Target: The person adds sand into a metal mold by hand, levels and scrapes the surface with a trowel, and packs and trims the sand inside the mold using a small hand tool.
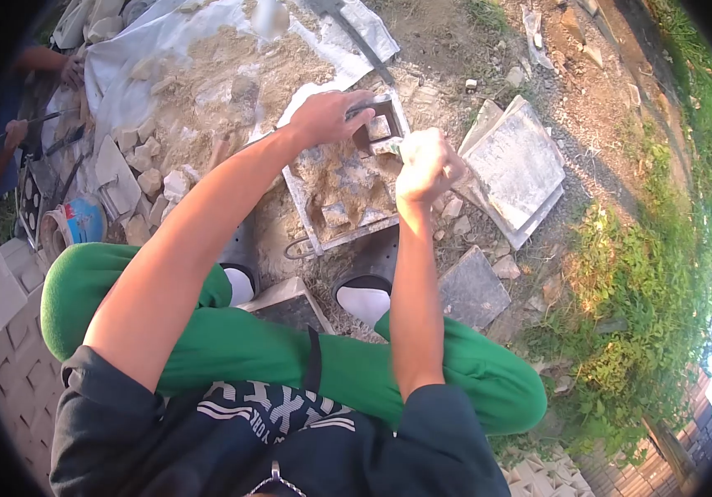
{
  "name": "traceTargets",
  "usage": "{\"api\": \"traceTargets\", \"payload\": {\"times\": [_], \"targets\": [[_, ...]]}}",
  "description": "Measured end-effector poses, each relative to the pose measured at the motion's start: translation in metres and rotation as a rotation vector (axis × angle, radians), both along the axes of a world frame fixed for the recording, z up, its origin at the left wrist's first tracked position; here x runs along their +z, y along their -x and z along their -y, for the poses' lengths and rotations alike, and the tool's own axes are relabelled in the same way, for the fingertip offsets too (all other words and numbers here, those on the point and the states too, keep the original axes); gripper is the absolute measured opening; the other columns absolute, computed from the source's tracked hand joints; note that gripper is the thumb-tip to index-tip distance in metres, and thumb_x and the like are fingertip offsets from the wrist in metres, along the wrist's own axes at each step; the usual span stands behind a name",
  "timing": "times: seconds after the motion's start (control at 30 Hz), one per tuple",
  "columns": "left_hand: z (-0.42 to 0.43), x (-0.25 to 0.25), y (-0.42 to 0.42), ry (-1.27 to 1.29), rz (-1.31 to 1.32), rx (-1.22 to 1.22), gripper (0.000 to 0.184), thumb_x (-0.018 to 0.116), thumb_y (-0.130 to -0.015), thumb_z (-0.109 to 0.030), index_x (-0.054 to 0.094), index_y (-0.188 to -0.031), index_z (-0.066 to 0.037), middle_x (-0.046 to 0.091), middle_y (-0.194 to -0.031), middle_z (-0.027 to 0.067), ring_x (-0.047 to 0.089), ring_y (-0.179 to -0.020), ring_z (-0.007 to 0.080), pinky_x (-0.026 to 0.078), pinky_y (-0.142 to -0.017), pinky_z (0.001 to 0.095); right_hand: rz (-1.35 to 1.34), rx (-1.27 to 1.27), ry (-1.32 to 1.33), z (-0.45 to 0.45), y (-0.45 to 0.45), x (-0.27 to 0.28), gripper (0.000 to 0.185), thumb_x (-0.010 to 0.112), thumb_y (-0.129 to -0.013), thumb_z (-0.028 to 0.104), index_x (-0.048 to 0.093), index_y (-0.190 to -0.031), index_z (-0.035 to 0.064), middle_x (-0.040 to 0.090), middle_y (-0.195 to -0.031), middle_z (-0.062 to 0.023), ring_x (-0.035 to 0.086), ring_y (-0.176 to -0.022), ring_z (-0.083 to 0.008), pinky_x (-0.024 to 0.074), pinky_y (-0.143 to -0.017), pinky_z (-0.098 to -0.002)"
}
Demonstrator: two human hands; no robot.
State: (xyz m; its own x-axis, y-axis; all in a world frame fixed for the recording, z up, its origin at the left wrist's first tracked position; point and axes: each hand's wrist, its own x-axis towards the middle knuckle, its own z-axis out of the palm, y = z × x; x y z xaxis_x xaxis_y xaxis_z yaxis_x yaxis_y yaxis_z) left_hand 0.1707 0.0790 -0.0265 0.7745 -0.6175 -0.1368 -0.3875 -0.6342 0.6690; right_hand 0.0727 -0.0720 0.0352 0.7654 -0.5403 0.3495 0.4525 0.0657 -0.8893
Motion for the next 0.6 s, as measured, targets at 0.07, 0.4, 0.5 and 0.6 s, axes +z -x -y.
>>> {"api": "traceTargets", "payload": {"times": [0.07,0.4,0.5,0.6], "targets": [[0.004,0.004,-0.004,0.005,0.001,0.003,0.045,0.047,-0.096,-0.049,0.059,-0.127,-0.019,0.069,-0.099,0.0183,0.065,-0.092,0.0368,0.051,-0.082,0.0458,-0.182,-0.058,-0.094,-0.002,-0.004,0.008,0.042,0.047,-0.097,0.019,0.044,-0.058,0.003,0.045,-0.055,-0.0038,0.042,-0.046,-0.0108,0.0325,-0.043,-0.0274],[0.001,-0.002,-0.003,0.076,-0.063,0.19,0.036,0.046,-0.099,-0.04,0.063,-0.109,-0.01,0.068,-0.1,0.0153,0.064,-0.094,0.0362,0.05,-0.082,0.0449,0.041,-0.074,-0.29,-0.001,0.001,0.004,0.044,0.051,-0.096,0.022,0.042,-0.057,0.0047,0.044,-0.051,-0.0029,0.039,-0.044,-0.0088,0.0311,-0.041,-0.0257],[-0.007,-0.007,0.012,0.241,0.203,0.084,0.033,0.054,-0.094,-0.04,0.06,-0.11,-0.011,0.062,-0.116,0.0094,0.059,-0.11,0.0277,0.049,-0.092,0.0419,-0.123,-0.124,-0.08,-0.005,-0.008,-0.003,0.043,0.05,-0.097,0.021,0.041,-0.057,0.0075,0.043,-0.051,-0.002,0.037,-0.042,-0.0086,0.0291,-0.04,-0.0252],[-0.016,-0.007,0.028,0.275,0.561,-0.001,0.038,0.057,-0.092,-0.042,0.058,-0.112,-0.01,0.06,-0.117,0.0084,0.054,-0.117,0.0268,0.043,-0.102,0.0437,-0.015,-0.073,-0.213,0.006,-0.004,0.013,0.044,0.049,-0.098,0.021,0.042,-0.057,0.0065,0.043,-0.052,-0.0006,0.038,-0.043,-0.008,0.0288,-0.04,-0.0253]]}}
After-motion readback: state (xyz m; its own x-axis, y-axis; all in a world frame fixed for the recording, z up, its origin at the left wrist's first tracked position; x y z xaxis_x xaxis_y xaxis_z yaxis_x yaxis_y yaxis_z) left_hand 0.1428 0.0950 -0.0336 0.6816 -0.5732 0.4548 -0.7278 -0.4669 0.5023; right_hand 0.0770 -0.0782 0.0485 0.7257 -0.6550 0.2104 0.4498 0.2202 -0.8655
